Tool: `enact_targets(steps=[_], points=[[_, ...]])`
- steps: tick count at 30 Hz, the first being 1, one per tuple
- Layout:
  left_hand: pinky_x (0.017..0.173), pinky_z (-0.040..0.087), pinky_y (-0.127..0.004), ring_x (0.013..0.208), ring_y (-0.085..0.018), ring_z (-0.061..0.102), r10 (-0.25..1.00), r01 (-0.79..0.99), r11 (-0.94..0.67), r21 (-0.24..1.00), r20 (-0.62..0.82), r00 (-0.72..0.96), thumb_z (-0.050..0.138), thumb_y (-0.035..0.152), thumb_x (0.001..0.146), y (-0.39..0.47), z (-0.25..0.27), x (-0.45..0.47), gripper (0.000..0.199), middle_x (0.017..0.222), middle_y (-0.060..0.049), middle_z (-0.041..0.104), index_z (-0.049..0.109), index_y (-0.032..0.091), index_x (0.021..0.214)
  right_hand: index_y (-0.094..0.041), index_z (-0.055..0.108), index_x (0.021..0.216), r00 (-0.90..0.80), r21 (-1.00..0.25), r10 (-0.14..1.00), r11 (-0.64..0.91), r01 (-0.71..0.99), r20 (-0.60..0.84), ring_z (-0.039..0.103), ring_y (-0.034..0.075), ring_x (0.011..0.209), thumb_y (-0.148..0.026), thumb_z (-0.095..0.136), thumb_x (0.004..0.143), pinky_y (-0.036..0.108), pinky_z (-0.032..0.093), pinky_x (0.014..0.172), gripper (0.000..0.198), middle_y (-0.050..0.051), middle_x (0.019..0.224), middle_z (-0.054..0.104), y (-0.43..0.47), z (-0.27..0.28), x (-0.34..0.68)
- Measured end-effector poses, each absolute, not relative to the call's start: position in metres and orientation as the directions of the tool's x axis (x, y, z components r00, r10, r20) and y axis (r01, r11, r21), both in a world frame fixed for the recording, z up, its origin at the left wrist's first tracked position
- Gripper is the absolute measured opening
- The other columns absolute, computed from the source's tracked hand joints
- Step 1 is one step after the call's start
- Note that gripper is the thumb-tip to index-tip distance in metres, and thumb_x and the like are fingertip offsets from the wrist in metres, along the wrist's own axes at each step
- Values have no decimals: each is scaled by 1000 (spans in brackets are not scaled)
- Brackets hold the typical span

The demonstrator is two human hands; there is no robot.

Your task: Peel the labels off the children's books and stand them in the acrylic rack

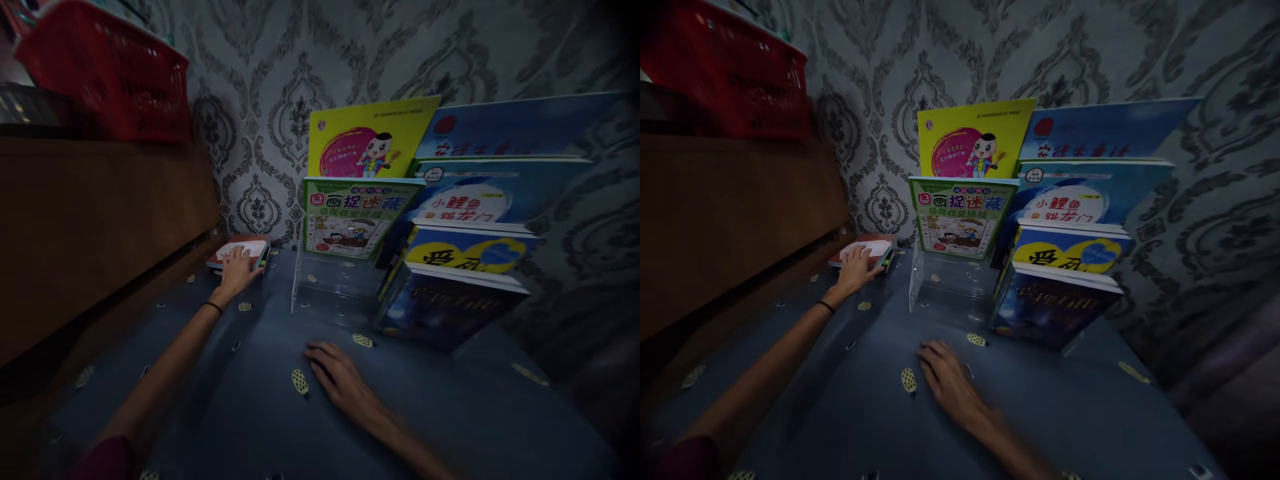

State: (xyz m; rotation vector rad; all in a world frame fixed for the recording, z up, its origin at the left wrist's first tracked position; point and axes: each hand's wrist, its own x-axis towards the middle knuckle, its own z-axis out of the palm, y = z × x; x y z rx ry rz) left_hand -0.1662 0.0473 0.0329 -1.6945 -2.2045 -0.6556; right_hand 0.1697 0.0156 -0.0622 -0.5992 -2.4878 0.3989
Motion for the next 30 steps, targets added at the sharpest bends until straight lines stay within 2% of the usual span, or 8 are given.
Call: enact_targets(steps=[2, 5, 10, 18, 22, 26, 30], points=[[117, 23, -67, 147, -43, 31, 865, 958, 260, 126, 411, -288, 71, 48, 86, 46, 27, -179, 66, 152, -26, 45, 51, 13, 139, -25, 67, 126, -728, -390, 489, 863, 322, 481, 65, 26, 125, -26, 47, 102, 50, 53, 108, 31, 11, 132, 68, 13, -71, 169], [115, 24, -71, 151, -43, 28, 900, 954, 295, 55, 320, -296, 68, 52, 88, 44, 18, -189, 72, 156, -23, 45, 46, 16, 146, -25, 67, 124, -711, -385, 484, 868, 314, 511, 65, 26, 124, -26, 49, 101, 50, 54, 108, 30, 11, 133, 68, 13, -78, 170], [115, 25, -71, 152, -38, 29, 927, 959, 281, -30, 268, -263, 61, 46, 94, 43, 16, -195, 58, 156, -19, 46, 47, 21, 145, -27, 66, 126, -699, -379, 468, 877, 294, 541, 64, 26, 125, -23, 51, 100, 50, 55, 107, 30, 10, 133, 68, 11, -77, 171], [115, 24, -71, 147, -34, 39, 964, 980, 161, -120, 231, -130, 55, 27, 97, 30, 17, -205, 40, 146, -17, 58, 53, 21, 136, -23, 69, 120, -716, -378, 464, 878, 293, 521, 67, 24, 119, -23, 48, 101, 45, 58, 102, 28, 11, 128, 69, 8, -67, 169], [116, 28, -66, 143, -33, 44, 968, 983, 123, -134, 235, -89, 48, 22, 99, 23, 18, -207, 37, 144, -18, 58, 55, 19, 135, -22, 68, 122, -723, -358, 443, 890, 283, 530, 66, 25, 121, -24, 47, 102, 46, 57, 103, 29, 12, 129, 68, 11, -72, 169], [116, 34, -52, 133, -29, 55, 964, 986, 117, -117, 252, -84, 43, 13, 96, 19, 26, -206, 38, 136, -17, 65, 61, 19, 129, -23, 69, 122, -722, -377, 464, 878, 296, 514, 65, 25, 122, -25, 47, 102, 48, 56, 104, 30, 12, 130, 68, 12, -73, 168], [96, 47, -39, 107, -28, 69, 943, 979, 193, -65, 289, -167, 38, 19, 100, 16, 37, -204, 32, 110, -15, 74, 67, 17, 113, -23, 69, 121, -736, -400, 482, 864, 307, 476, 65, 26, 122, -26, 47, 101, 50, 55, 105, 30, 12, 131, 68, 12, -71, 168]])
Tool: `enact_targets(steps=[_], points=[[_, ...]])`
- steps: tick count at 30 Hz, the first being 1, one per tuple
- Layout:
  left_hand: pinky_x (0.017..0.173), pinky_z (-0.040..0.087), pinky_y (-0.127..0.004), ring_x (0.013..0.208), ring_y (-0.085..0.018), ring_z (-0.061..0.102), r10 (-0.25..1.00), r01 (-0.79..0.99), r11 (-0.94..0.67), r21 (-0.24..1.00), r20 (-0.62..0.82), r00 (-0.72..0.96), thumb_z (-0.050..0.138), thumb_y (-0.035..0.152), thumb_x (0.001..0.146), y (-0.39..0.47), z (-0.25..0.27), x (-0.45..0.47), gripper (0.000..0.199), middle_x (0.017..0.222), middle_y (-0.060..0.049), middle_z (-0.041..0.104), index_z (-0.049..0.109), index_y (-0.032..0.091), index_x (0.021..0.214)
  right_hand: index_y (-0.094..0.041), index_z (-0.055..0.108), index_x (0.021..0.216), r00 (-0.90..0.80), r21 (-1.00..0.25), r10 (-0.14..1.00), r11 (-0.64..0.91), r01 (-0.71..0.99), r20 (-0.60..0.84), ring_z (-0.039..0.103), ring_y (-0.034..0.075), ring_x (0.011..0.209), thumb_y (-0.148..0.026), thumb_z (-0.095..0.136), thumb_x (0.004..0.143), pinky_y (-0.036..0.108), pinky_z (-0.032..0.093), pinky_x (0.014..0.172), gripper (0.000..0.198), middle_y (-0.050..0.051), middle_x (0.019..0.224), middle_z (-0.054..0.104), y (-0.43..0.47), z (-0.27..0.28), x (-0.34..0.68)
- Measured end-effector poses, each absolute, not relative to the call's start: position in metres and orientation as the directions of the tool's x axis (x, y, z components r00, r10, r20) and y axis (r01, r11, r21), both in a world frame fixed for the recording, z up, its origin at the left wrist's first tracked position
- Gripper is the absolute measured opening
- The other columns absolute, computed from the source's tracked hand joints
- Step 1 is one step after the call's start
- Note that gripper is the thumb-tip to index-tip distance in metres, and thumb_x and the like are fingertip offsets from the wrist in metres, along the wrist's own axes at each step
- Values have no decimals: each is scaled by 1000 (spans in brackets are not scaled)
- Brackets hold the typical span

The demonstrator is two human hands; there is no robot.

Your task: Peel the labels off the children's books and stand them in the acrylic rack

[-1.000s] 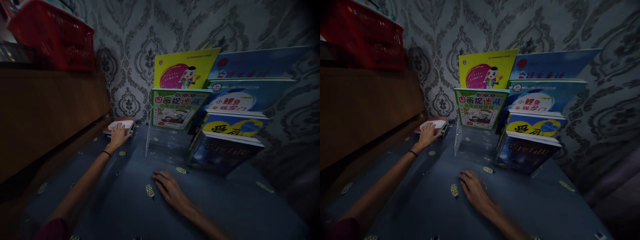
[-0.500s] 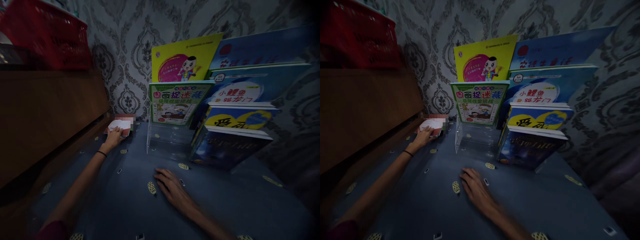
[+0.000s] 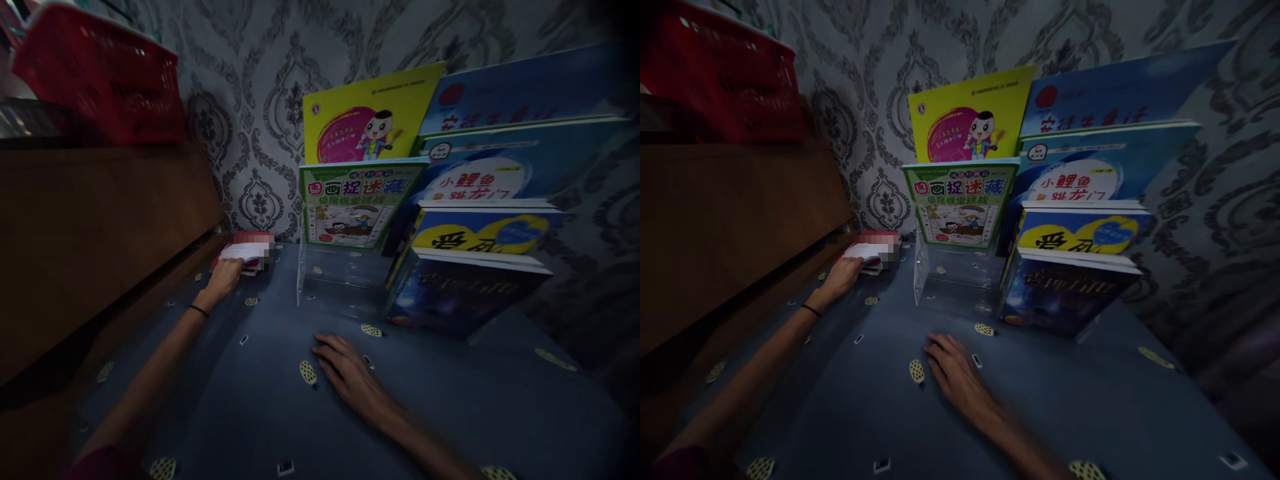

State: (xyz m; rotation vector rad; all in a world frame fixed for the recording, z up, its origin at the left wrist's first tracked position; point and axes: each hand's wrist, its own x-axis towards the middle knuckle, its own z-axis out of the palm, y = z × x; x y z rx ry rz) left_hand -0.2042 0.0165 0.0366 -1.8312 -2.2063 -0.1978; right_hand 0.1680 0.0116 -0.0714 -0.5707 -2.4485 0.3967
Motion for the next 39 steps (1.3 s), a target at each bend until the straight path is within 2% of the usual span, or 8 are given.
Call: enact_targets(steps=[4, 12, 21, 25, 28, 32, 34, 39], points=[[78, 48, -32, 94, -26, 70, 895, 956, 294, 10, 349, -279, 32, 32, 105, 14, 47, -204, 37, 103, -13, 75, 64, 17, 115, -23, 69, 122, -738, -405, 484, 861, 307, 470, 65, 28, 123, -24, 47, 101, 53, 54, 107, 30, 12, 131, 68, 12, -72, 168], [73, 42, -28, 92, -24, 70, 867, 941, 331, 66, 373, -331, 35, 35, 105, -7, 56, -189, 33, 98, -10, 75, 64, 20, 110, -20, 70, 119, -721, -406, 473, 869, 284, 506, 66, 26, 120, -24, 48, 101, 47, 57, 102, 29, 14, 129, 68, 12, -74, 166], [66, 41, -30, 84, -27, 73, 936, 958, 287, -16, 217, -276, 41, 32, 104, -72, 42, -133, 22, 90, -10, 76, 61, 22, 104, -21, 71, 118, -737, -418, 481, 860, 293, 474, 66, 26, 118, -22, 47, 100, 48, 57, 101, 30, 13, 128, 68, 11, -66, 164], [63, 44, -32, 78, -27, 73, 972, 980, 199, 18, 127, -200, 40, 35, 104, -110, 29, -92, 23, 84, -10, 75, 60, 23, 105, -21, 71, 118, -751, -450, 494, 844, 293, 438, 66, 27, 119, -24, 47, 100, 50, 56, 102, 31, 13, 129, 68, 10, -62, 164], [67, 49, -32, 79, -24, 72, 992, 984, 2, 179, 128, -25, 33, 34, 106, -135, 17, -53, 28, 88, -9, 75, 58, 24, 111, -24, 69, 123, -748, -509, 513, 816, 273, 421, 64, 26, 122, -28, 43, 103, 50, 53, 106, 34, 12, 130, 68, 10, -61, 165], [72, 53, -34, 90, -24, 70, 984, 947, -173, 272, 89, 155, 41, 38, 105, -149, 6, -13, 25, 96, -8, 74, 60, 24, 111, -23, 64, 132, -696, -617, 594, 739, 273, 404, 65, 25, 122, -35, 34, 106, 49, 51, 107, 41, 11, 128, 70, 10, -59, 166], [81, 55, -36, 100, -24, 68, 976, 924, -216, 315, 70, 205, 42, 36, 105, -148, 3, -7, 25, 104, -7, 73, 62, 23, 111, -24, 63, 133, -678, -660, 625, 701, 269, 388, 64, 25, 123, -38, 32, 106, 47, 51, 107, 43, 11, 129, 69, 10, -56, 167], [108, 45, -45, 128, -24, 58, 960, 913, -280, 296, 113, 258, 40, 26, 105, -125, -8, -36, 31, 134, -10, 66, 59, 22, 130, -23, 65, 130, -720, -661, 594, 706, 253, 359, 64, 26, 122, -43, 43, 103, 47, 52, 105, 40, 11, 128, 69, 5, -49, 166]])
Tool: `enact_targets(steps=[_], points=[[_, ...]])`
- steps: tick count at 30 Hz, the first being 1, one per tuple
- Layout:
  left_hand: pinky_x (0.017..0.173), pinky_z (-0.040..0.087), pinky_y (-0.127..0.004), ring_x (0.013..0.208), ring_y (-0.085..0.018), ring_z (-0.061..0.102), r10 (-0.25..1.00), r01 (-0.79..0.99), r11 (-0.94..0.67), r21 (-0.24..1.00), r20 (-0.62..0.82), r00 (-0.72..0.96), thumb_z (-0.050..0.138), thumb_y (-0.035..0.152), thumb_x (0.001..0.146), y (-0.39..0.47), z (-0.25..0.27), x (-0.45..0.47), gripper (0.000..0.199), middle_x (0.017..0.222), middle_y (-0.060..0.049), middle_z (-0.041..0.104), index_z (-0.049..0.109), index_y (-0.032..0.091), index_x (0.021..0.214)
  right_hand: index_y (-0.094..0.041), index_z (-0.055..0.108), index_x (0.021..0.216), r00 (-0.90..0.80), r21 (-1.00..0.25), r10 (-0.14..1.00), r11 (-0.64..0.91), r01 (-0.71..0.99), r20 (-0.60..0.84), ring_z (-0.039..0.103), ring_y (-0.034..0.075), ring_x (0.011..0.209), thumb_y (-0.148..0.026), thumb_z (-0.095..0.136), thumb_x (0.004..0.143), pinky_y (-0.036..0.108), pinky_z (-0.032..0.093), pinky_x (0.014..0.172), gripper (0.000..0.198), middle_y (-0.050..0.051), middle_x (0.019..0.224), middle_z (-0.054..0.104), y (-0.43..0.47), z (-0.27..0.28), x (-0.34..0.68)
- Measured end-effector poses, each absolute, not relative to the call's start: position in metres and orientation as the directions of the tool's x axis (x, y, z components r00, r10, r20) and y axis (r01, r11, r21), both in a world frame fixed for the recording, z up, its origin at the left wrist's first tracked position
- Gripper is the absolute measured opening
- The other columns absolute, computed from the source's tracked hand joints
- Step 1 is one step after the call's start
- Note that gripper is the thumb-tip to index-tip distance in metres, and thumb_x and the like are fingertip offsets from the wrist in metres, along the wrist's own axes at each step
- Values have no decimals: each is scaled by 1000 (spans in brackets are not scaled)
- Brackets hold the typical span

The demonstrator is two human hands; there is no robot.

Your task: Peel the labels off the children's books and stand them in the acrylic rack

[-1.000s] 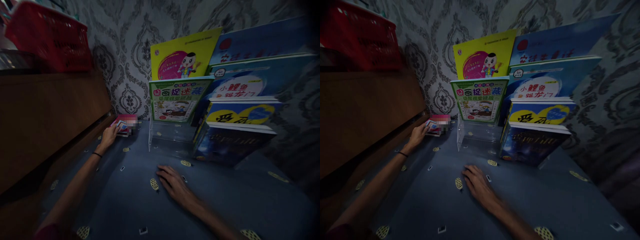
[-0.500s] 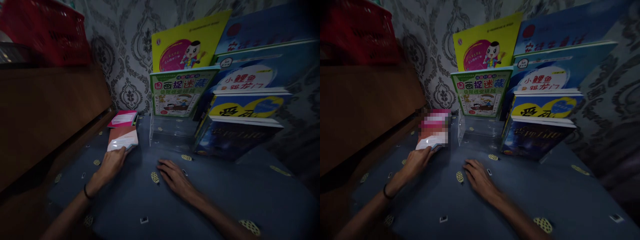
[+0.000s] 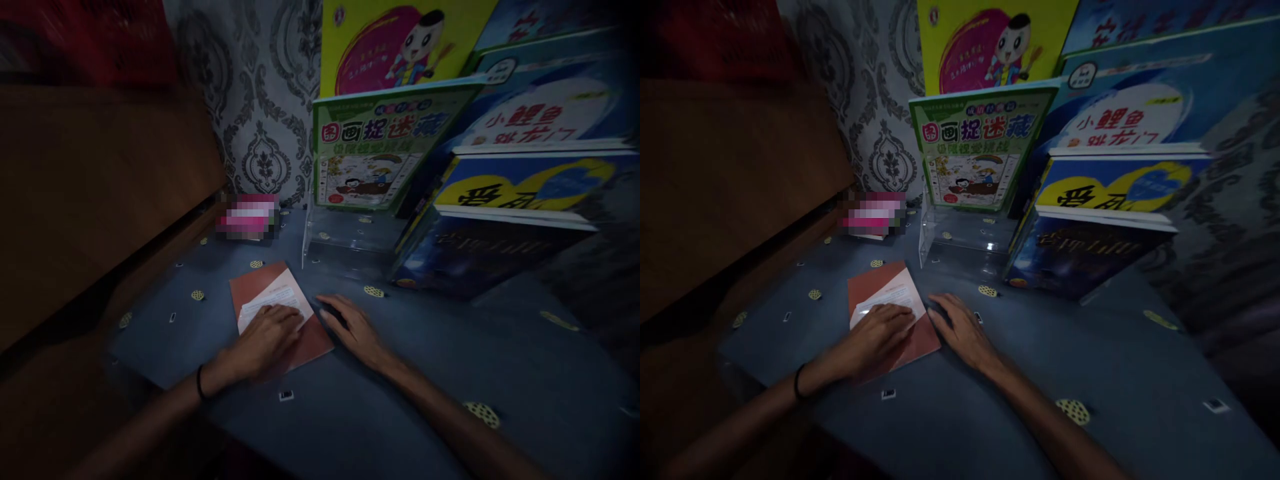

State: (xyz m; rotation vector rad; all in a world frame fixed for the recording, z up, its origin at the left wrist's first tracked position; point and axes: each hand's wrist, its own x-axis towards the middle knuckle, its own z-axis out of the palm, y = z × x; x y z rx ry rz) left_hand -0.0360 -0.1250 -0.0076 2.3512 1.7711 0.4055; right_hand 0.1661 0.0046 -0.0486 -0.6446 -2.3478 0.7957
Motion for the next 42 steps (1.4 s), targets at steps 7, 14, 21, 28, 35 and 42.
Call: enact_targets(steps=[7, 14, 21, 28, 35, 42], points=[[108, 43, -45, 133, -27, 53, 988, 987, 18, 160, 146, -41, 40, 27, 103, -73, -23, -112, 41, 146, -10, 59, 56, 23, 141, -23, 66, 130, -813, -503, 497, 808, 306, 303, 59, 30, 127, -40, 52, 99, 57, 47, 108, 37, 13, 141, 61, 1, -55, 167], [93, 49, -39, 106, -27, 62, 962, 975, 210, 78, 164, -220, 33, 23, 104, -78, -14, -130, 39, 110, -13, 67, 66, 18, 123, -26, 62, 133, -817, -413, 482, 846, 338, 318, 58, 30, 127, -40, 48, 103, 54, 48, 106, 37, 11, 139, 63, 0, -57, 167], [67, 45, -31, 84, -24, 67, 968, 969, 245, 21, 53, -246, 40, 30, 103, -140, -2, -99, 26, 95, -7, 71, 65, 23, 103, -18, 70, 121, -716, -256, 584, 812, 525, 382, 60, 34, 120, -26, 48, 99, 58, 46, 105, 31, 16, 126, 69, 14, -44, 172], [82, 50, -35, 101, -25, 62, 972, 997, 73, -30, 224, -64, 41, 23, 102, -151, -11, -71, 24, 112, -10, 67, 65, 21, 107, -16, 48, 148, -883, -405, 369, 883, 237, 288, 45, 25, 144, -30, 35, 105, 48, 38, 120, 46, 14, 153, 51, -76, -40, 104], [97, 51, -43, 114, -27, 60, 944, 998, -26, 60, 330, 4, 37, 16, 102, -145, -42, -77, 37, 136, -13, 62, 60, 16, 130, 1, 38, 153, -823, -333, 562, 794, 508, 85, 26, 33, 154, -45, 42, 101, 52, 24, 126, 69, 25, 162, 33, -63, -36, 117], [98, 51, -47, 117, -30, 63, 951, 998, -11, 64, 308, -9, 36, 20, 103, -146, -35, -77, 38, 138, -16, 63, 62, 14, 130, -1, 36, 155, -649, -261, 758, 642, 721, 71, 27, 31, 154, -43, 33, 103, 52, 21, 126, 67, 22, 163, 32, -35, -39, 187]])
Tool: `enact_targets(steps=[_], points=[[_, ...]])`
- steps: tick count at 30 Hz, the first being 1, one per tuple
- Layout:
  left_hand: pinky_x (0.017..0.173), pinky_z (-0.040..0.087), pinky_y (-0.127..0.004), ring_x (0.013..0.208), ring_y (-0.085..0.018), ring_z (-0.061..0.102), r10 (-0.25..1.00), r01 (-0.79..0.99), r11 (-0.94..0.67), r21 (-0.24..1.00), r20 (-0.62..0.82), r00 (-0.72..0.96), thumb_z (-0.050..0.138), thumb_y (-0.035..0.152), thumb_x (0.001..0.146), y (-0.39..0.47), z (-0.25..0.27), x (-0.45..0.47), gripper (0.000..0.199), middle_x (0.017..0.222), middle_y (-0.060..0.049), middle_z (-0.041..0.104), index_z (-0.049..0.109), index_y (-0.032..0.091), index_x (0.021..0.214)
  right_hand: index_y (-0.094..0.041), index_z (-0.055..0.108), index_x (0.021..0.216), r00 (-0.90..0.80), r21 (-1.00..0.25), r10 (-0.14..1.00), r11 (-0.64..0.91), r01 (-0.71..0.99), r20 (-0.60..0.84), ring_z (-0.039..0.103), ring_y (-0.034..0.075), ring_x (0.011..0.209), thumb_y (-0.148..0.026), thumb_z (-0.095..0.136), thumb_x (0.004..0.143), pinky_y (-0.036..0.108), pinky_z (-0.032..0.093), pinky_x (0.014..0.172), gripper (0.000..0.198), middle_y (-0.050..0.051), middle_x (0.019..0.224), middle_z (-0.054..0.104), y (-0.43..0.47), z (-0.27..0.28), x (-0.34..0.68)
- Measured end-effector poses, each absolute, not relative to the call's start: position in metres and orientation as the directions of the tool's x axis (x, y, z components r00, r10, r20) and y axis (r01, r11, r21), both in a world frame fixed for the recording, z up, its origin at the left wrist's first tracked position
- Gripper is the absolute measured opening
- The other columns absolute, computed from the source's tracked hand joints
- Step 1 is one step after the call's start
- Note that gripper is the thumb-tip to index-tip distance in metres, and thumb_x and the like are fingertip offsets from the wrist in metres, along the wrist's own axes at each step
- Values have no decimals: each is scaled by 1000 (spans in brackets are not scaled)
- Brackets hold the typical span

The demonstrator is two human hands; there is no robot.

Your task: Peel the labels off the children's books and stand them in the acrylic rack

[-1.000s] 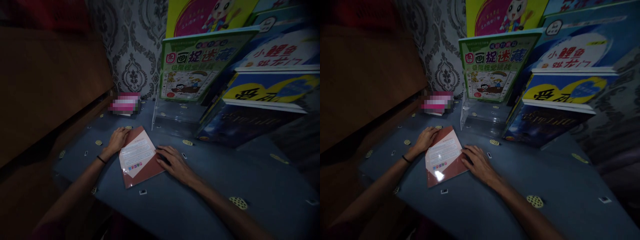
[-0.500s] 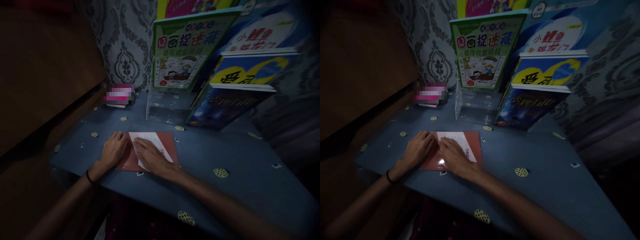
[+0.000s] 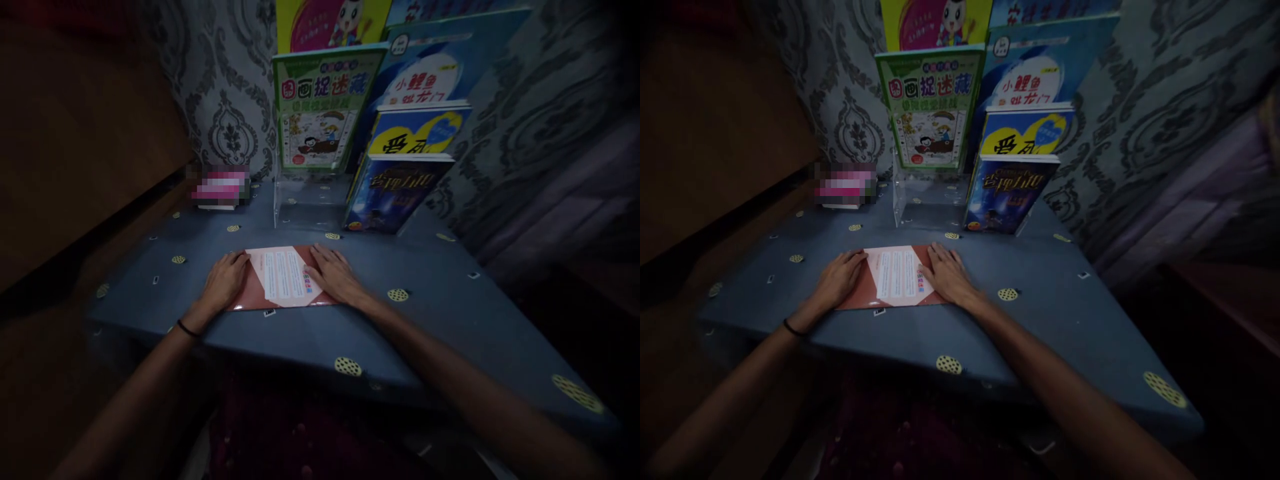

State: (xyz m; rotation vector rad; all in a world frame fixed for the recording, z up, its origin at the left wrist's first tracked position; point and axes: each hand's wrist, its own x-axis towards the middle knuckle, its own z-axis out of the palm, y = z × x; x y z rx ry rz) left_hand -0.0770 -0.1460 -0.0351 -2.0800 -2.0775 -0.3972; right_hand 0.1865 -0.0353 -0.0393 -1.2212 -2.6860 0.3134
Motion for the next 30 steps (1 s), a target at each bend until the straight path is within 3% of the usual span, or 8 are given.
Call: enact_targets(steps=[5, 10, 15, 19, 22, 25, 28, 30], points=[[114, 38, -58, 128, -33, 59, 958, 994, -108, 28, 272, 97, 50, 43, 102, -161, -25, -59, 38, 141, -15, 62, 64, 19, 128, -6, 39, 154, -649, -275, 756, 645, 713, 90, 34, 30, 151, -46, 39, 101, 49, 24, 124, 66, 19, 162, 37, -32, -37, 199], [112, 43, -54, 146, -38, 41, 949, 952, -306, -23, 71, 307, 56, 66, 92, -181, -13, -33, 73, 157, -17, 46, 47, 20, 149, -11, 46, 151, -659, -296, 741, 663, 687, 131, 40, 32, 147, -44, 43, 100, 53, 30, 121, 61, 18, 159, 43, -26, -36, 201], [102, 53, -51, 143, -38, 46, 923, 908, -385, -165, -58, 381, 41, 49, 105, -181, -3, -25, 56, 154, -22, 47, 44, 14, 148, -14, 50, 149, -666, -342, 727, 676, 653, 166, 41, 31, 146, -46, 40, 102, 54, 31, 120, 58, 16, 158, 46, -20, -41, 204], [92, 59, -44, 127, -34, 61, 874, 842, -486, -235, -107, 475, 37, 17, 104, -178, -2, -26, 39, 139, -24, 59, 48, 13, 141, -15, 58, 143, -665, -475, 719, 666, 575, 202, 43, 30, 145, -50, 38, 102, 53, 31, 120, 57, 15, 155, 49, -11, -44, 208], [72, 58, -32, 89, -23, 72, 886, 880, -464, -98, -28, 464, 35, 6, 98, -172, 6, -31, 35, 101, -14, 73, 57, 15, 124, -20, 69, 126, -659, -627, 706, 643, 440, 262, 48, 29, 140, -56, 33, 103, 52, 33, 119, 56, 12, 146, 59, -3, -44, 213], [55, 48, -22, 56, -13, 60, 947, 923, -317, 219, 133, 294, 35, 18, 101, -165, 27, -35, 26, 73, -1, 67, 60, 18, 108, -19, 73, 94, -586, -794, 756, 533, 292, 291, 65, 28, 108, -68, 26, 100, 45, 48, 100, 68, 11, 109, 73, 1, -41, 217], [50, 41, -19, 52, -10, 54, 983, 805, -147, 574, 173, 56, 41, 40, 102, -160, 52, -38, 32, 65, 2, 61, 61, 20, 88, -20, 60, 66, -454, -924, 848, 363, 118, 275, 58, 18, 70, -80, 37, 91, 33, 49, 69, 69, 2, 69, 60, -1, -34, 219], [49, 43, -19, 55, -11, 55, 992, 640, -45, 767, 111, -63, 47, 52, 99, -159, 62, -39, 39, 64, 2, 61, 60, 20, 81, -21, 56, 65, -398, -965, 880, 256, -60, 259, 54, 15, 67, -78, 57, 83, 29, 47, 63, 61, -1, 67, 55, -7, -28, 219]])
